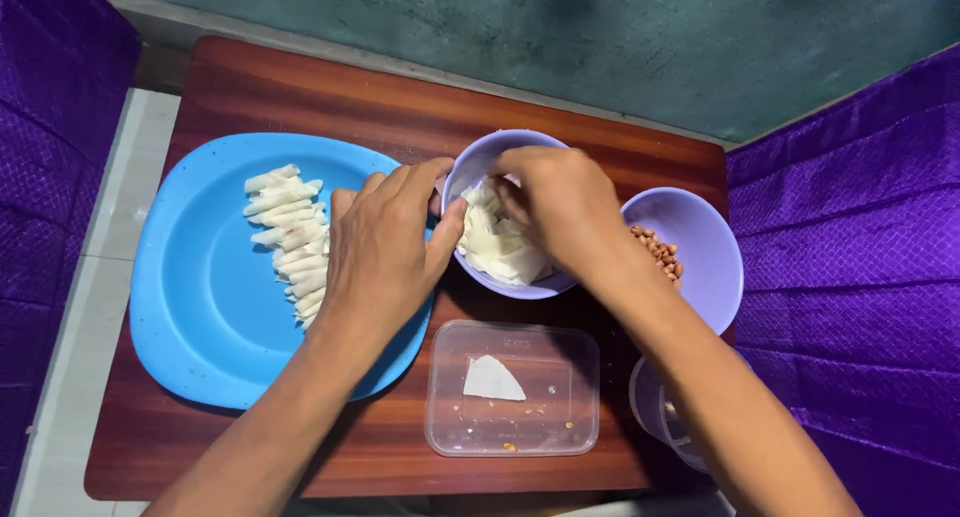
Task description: The person sits cross-legged on the floor and prepares spring rolls by hand. They place peanuts into square wrappers, fold them into triangular shapes, and seal the edges using water from a small container. The finished rolls are placed on a blue plate.
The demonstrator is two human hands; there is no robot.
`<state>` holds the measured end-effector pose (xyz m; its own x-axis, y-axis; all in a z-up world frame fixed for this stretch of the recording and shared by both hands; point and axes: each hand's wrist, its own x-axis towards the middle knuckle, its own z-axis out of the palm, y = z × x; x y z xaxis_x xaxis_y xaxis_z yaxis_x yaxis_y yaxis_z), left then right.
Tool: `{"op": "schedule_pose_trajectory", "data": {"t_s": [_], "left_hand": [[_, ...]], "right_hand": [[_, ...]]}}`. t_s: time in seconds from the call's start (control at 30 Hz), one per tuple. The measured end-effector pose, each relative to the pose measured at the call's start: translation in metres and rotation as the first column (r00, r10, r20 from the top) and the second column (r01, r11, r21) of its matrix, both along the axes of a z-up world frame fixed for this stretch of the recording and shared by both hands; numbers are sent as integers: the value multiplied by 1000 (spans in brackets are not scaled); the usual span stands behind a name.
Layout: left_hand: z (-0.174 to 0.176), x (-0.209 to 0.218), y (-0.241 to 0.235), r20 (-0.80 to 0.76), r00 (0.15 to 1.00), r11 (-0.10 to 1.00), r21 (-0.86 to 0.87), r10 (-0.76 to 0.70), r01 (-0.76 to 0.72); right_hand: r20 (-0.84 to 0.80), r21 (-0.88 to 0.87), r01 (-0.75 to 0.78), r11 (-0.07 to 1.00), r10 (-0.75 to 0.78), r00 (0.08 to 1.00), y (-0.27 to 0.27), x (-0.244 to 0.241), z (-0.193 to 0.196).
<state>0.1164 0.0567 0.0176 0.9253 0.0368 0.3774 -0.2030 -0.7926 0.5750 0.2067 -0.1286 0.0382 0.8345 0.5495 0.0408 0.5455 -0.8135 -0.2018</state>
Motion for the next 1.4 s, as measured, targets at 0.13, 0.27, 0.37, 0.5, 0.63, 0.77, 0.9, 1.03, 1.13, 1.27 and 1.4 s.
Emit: {"op": "schedule_pose_trajectory", "data": {"t_s": [0.13,0.27,0.37,0.5,0.63,0.77,0.9,1.03,1.13,1.27,1.4], "left_hand": [[12,0,-3,131,991,999,-43,-10,16],[14,1,-6,193,972,962,-208,-137,177],[6,2,-8,177,966,931,-279,-190,235],[8,2,-7,159,962,916,-304,-221,261],[9,0,-9,147,961,910,-314,-235,271],[8,-1,-9,140,959,907,-316,-245,278],[10,-1,-8,161,955,916,-282,-250,287],[16,3,0,216,958,950,-210,-187,233],[10,5,0,184,970,964,-185,-159,193],[-2,6,-3,62,993,981,-158,-105,114],[-1,7,-2,56,994,988,-121,-94,100]], "right_hand": [[-138,336,69,939,-24,990,-7,-19,38],[-436,498,356,791,-127,891,-10,-39,51],[-530,549,451,703,-125,839,-5,-53,60],[-559,549,489,678,-138,818,-6,-58,62],[-539,550,436,712,-95,837,-16,-59,55],[-545,520,422,743,-92,833,-17,-61,58],[-493,540,398,741,-105,864,-22,-67,56],[-396,510,385,769,-187,899,-33,-53,58],[-267,237,289,928,-223,937,-36,-38,50],[-95,21,106,994,-104,990,-14,-26,35],[-109,-145,18,989,-34,993,3,0,-5]]}}
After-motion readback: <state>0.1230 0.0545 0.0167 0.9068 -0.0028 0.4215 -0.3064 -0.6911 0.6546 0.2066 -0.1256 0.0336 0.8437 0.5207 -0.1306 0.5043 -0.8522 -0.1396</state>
